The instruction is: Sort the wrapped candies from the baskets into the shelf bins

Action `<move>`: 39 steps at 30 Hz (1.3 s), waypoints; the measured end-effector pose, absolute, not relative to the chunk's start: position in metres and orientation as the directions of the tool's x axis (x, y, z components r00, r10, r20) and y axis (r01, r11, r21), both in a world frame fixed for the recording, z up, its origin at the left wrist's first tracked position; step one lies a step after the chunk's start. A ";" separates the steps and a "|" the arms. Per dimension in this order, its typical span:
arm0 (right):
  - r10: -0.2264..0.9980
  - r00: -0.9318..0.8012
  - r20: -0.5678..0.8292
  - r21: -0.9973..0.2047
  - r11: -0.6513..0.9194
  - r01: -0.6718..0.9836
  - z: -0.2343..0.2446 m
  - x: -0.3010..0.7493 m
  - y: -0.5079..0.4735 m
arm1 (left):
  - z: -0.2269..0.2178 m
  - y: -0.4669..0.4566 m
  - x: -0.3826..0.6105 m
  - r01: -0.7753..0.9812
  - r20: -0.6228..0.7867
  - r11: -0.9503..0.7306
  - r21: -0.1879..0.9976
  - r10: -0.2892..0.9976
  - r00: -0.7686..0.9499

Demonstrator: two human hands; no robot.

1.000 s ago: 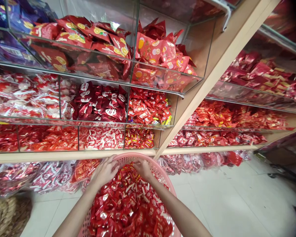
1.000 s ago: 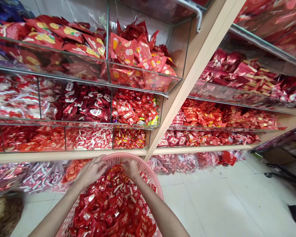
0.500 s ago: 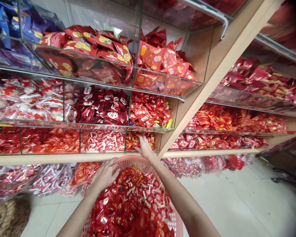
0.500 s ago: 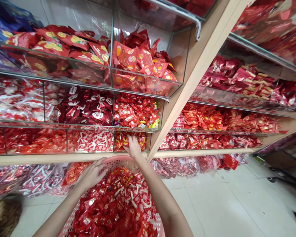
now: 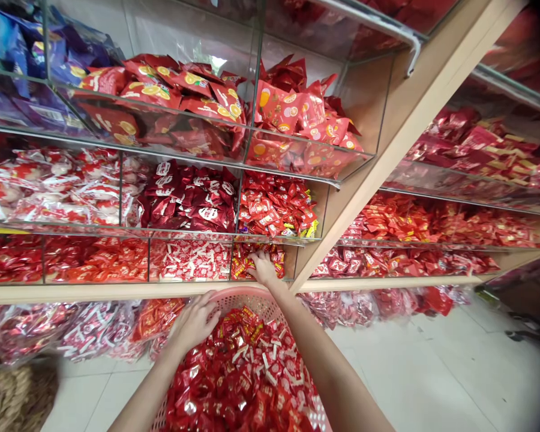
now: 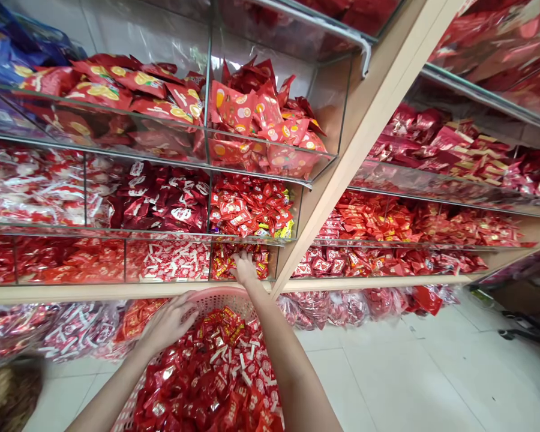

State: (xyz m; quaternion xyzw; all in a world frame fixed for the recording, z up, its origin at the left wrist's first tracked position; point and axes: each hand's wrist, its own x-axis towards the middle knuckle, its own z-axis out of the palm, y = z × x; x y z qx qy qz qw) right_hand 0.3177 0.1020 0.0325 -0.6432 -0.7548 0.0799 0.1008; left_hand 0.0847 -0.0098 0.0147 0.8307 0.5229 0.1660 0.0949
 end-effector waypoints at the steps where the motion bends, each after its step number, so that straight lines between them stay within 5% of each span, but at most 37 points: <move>1: 0.987 -0.149 0.059 -0.246 0.159 0.956 0.033 0.317 0.101 | 0.015 -0.010 0.085 0.841 0.172 -0.432 0.325 0.902 0.397; 11: 0.992 -0.121 -0.019 -0.172 0.116 0.978 0.042 0.303 0.104 | 0.012 -0.010 0.084 0.847 0.168 -0.429 0.313 0.903 0.395; 28: 0.954 0.099 0.283 -0.732 0.148 0.665 0.005 0.324 0.115 | 0.015 -0.010 0.085 0.860 0.133 -0.414 0.299 0.910 0.391; 39: 0.912 0.327 0.247 -0.912 0.105 0.396 0.001 0.336 0.121 | 0.013 -0.010 0.084 0.842 0.174 -0.420 0.338 0.907 0.383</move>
